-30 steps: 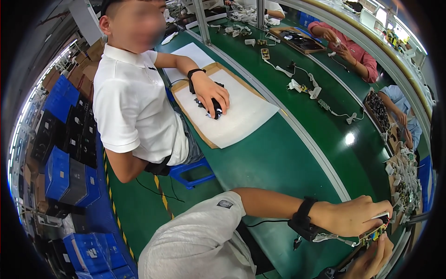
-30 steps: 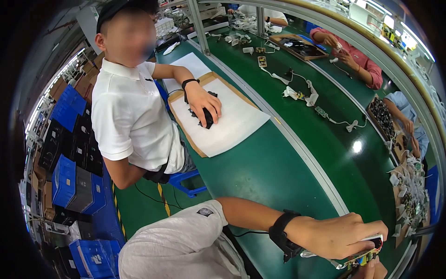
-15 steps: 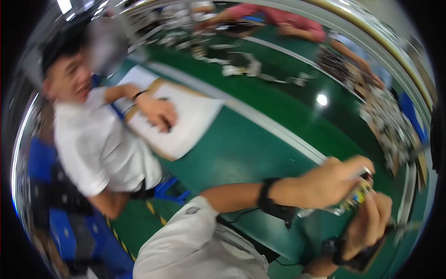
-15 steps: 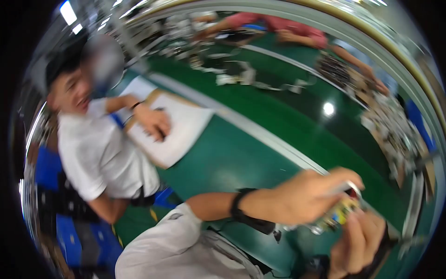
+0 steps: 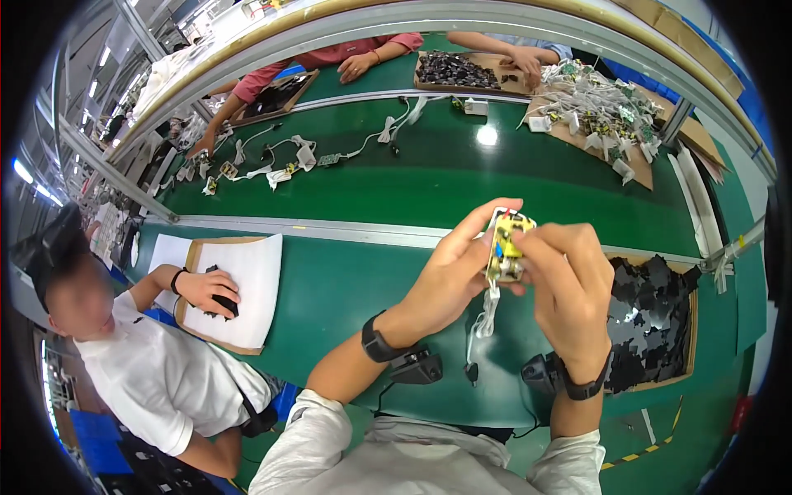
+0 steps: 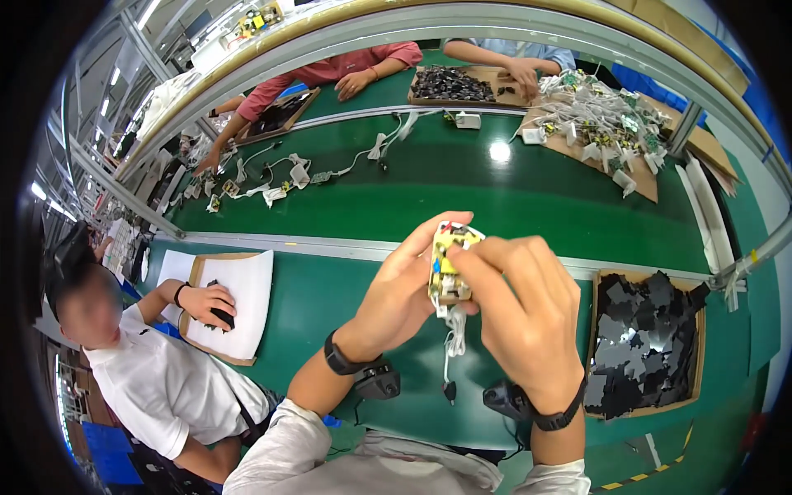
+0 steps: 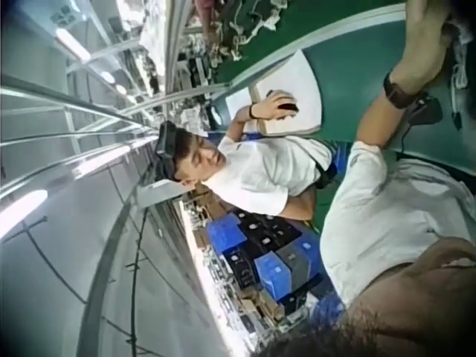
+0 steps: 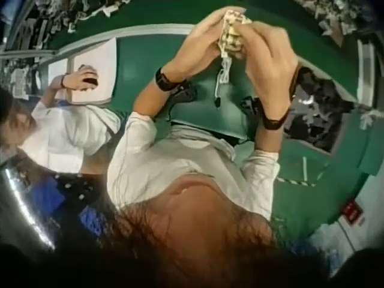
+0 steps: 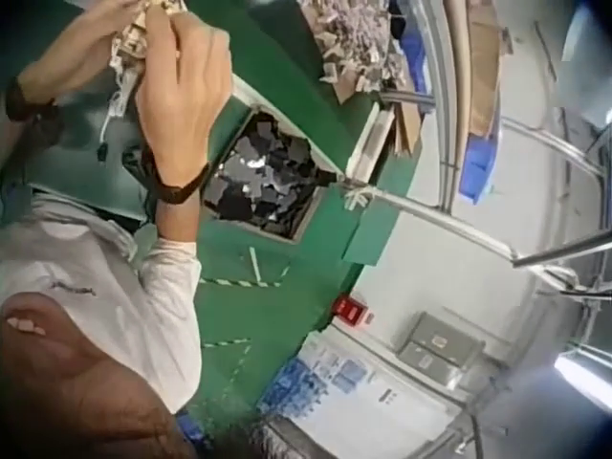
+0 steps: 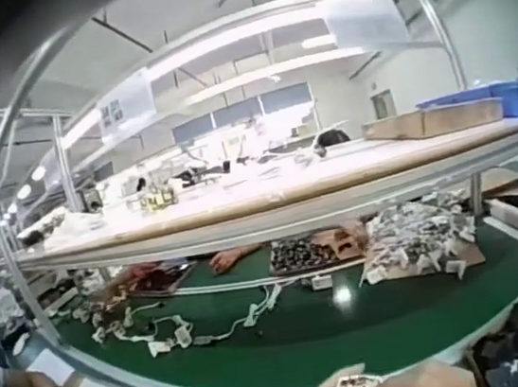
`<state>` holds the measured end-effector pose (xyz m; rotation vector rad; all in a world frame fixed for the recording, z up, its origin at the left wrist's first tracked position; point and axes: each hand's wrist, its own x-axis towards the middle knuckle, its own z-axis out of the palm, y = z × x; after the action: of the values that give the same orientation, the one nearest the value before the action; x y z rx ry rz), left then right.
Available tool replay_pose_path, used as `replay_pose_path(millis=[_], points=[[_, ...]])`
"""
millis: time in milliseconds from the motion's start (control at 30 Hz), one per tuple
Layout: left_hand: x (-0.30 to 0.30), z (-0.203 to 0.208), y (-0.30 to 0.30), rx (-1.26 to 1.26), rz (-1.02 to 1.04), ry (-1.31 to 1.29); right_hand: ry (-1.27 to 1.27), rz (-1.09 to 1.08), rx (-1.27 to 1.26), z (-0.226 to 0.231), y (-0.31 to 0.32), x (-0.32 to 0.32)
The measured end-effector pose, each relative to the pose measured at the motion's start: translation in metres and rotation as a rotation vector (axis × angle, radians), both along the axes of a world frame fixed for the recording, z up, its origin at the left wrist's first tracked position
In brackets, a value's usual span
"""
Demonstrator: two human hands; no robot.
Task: The person assembles power adapters by hand, picking up a white plastic housing and a circuit board with an attached power cord. They fit the circuit board into the housing, press the components together, and then place the assembled unit onto the green conveyor belt.
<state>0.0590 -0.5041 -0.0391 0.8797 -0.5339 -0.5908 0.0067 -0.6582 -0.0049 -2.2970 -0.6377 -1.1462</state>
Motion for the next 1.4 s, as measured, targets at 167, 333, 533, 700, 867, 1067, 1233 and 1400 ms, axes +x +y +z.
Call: replay_pose_path(millis=[167, 333, 533, 700, 867, 1067, 1233, 1400], points=[[0.005, -0.004, -0.014, -0.043, 0.043, 0.086, -0.004, -0.060, -0.018, -0.011, -0.005, 0.016], [0.001, 0.002, -0.015, -0.031, 0.082, 0.047, -0.065, -0.126, -0.076, -0.013, 0.001, 0.014], [0.000, -0.001, -0.016, -0.075, 0.109, 0.079, -0.051, -0.140, -0.105, -0.016, 0.004, 0.011], [0.009, -0.010, -0.015, -0.033, 0.184, 0.026, -0.045, -0.113, -0.172, -0.014, 0.008, 0.012], [0.006, -0.003, -0.014, 0.026, 0.216, -0.020, -0.091, -0.138, -0.186, -0.023, 0.006, 0.017], [0.009, -0.004, -0.013, 0.027, 0.222, -0.245, -0.012, 0.045, 0.046, -0.013, -0.005, 0.012], [-0.001, -0.004, -0.006, 0.213, 0.225, -0.554, 0.038, 0.178, 0.219, -0.016, -0.011, 0.009], [-0.002, -0.006, -0.015, 0.075, 0.185, -0.452, 0.194, 0.307, 0.482, -0.016, -0.015, 0.003]])
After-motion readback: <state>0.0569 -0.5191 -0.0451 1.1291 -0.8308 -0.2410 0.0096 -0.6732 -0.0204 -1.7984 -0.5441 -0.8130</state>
